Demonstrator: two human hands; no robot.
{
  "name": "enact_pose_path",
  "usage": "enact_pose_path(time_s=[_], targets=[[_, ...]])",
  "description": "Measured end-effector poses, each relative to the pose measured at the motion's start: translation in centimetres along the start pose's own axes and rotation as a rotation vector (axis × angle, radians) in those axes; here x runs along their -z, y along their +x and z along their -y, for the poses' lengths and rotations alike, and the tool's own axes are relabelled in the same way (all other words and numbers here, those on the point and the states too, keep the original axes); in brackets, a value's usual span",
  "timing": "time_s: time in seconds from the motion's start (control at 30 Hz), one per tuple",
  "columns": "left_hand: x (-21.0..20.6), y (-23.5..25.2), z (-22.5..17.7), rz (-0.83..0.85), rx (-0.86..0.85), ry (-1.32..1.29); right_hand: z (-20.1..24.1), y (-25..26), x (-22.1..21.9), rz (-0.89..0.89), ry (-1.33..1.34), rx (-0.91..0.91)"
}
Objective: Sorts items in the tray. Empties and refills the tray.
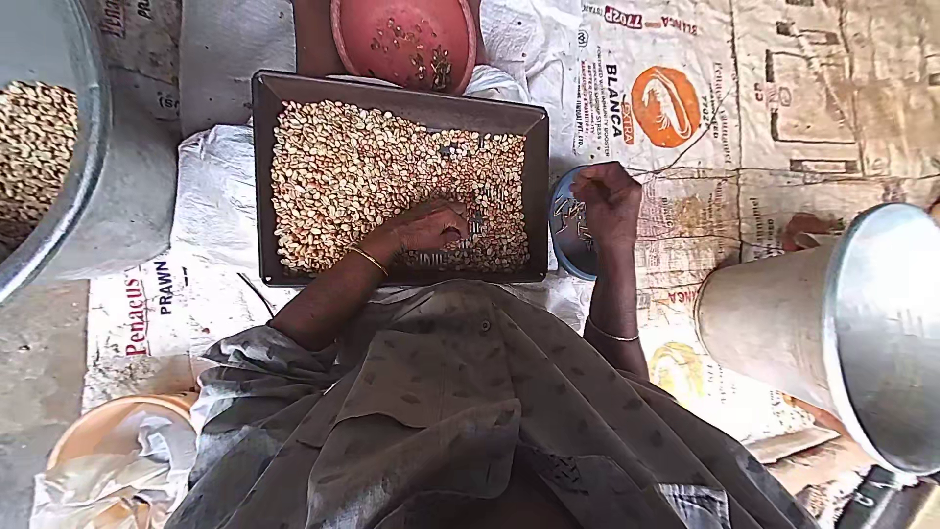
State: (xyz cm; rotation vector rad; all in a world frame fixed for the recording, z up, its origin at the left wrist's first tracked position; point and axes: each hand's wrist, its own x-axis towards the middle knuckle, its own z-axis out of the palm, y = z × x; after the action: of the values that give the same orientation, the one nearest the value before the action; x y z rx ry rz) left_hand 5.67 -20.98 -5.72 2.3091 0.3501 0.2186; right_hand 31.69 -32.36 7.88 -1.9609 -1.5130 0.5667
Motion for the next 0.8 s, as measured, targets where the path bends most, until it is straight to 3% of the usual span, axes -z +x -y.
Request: enact_pose_path(time_s=[0.1, 0.27, 0.43, 0.57, 0.63, 0.73, 0.8], targets=[[-0.1, 0.0, 0.3, 0.007, -0.045, -0.065, -3.6, 4.7, -6.2, 0.194, 0.052, 0.299], [0.5, -0.7, 0.3, -0.068, -0.003, -0.143, -1.5, 6.4, -12.5, 0.416, -0.358, 0.405], [2.2, -1.1, -0.5, -0.418, 0.202, -0.072, -0.9, 6.0, -13.5, 0.383, -0.511, 0.409], [3.0, -1.6, -0.2, -0.557, 0.312, 0.205, 1.0, 7.0, -12.0, 0.567, -0.615, 0.372], [2.9, -1.7, -0.4, -0.520, 0.359, 0.255, 2.0, 8.9, -10.8, 0.520, -0.473, 0.373], [3.0, -1.8, -0.4, -0.517, 0.375, 0.273, 2.8, 12.6, -10.1, 0.184, 0.056, 0.324], [2.9, -1.9, -0.3, -0.527, 0.390, 0.276, 3.1, 13.5, -10.7, 0.147, 0.274, 0.280]])
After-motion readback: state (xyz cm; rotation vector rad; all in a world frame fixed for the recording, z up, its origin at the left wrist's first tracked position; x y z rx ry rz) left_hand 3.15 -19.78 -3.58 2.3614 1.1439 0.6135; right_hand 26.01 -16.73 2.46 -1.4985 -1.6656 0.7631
